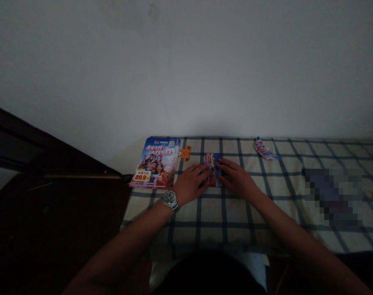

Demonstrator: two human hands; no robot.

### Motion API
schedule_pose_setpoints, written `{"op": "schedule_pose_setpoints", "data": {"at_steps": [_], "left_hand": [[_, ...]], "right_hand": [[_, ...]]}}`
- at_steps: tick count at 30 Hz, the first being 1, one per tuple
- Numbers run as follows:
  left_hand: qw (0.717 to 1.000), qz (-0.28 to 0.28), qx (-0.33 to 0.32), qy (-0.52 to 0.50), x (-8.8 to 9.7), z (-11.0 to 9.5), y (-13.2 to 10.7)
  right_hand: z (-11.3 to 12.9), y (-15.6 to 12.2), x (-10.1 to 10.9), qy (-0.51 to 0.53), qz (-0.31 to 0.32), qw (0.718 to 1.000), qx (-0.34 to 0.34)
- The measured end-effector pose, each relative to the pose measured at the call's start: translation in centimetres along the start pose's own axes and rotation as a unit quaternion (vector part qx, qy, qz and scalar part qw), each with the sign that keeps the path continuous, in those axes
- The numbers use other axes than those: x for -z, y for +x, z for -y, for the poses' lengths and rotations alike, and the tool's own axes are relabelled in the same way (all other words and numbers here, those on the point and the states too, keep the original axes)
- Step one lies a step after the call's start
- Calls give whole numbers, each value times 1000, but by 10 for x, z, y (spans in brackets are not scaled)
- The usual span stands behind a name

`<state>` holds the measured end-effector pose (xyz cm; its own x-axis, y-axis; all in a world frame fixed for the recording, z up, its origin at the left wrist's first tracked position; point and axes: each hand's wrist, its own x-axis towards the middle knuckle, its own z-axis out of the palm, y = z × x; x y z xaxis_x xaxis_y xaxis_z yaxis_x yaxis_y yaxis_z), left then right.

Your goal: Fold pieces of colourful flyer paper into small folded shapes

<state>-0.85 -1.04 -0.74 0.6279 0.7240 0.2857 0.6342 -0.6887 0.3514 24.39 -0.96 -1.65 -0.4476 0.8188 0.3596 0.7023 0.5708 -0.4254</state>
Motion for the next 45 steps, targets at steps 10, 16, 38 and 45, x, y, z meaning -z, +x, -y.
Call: {"op": "schedule_pose_setpoints", "data": {"at_steps": [10,16,38,45], "left_hand": [[1000,8,0,-19,3,1,0],[1000,16,-2,-21,5,1,0],[1000,-14,19,3,-3,-5,6],[1000,-4,15,11,-5,-4,7]], "right_hand": [[-9,-3,-8,11,-7,1000,13],[-8,-3,-9,12,-12,1000,7],[-8,-3,-11,2,-22,1000,12],[-11,-3,-12,2,-21,1000,10]]}}
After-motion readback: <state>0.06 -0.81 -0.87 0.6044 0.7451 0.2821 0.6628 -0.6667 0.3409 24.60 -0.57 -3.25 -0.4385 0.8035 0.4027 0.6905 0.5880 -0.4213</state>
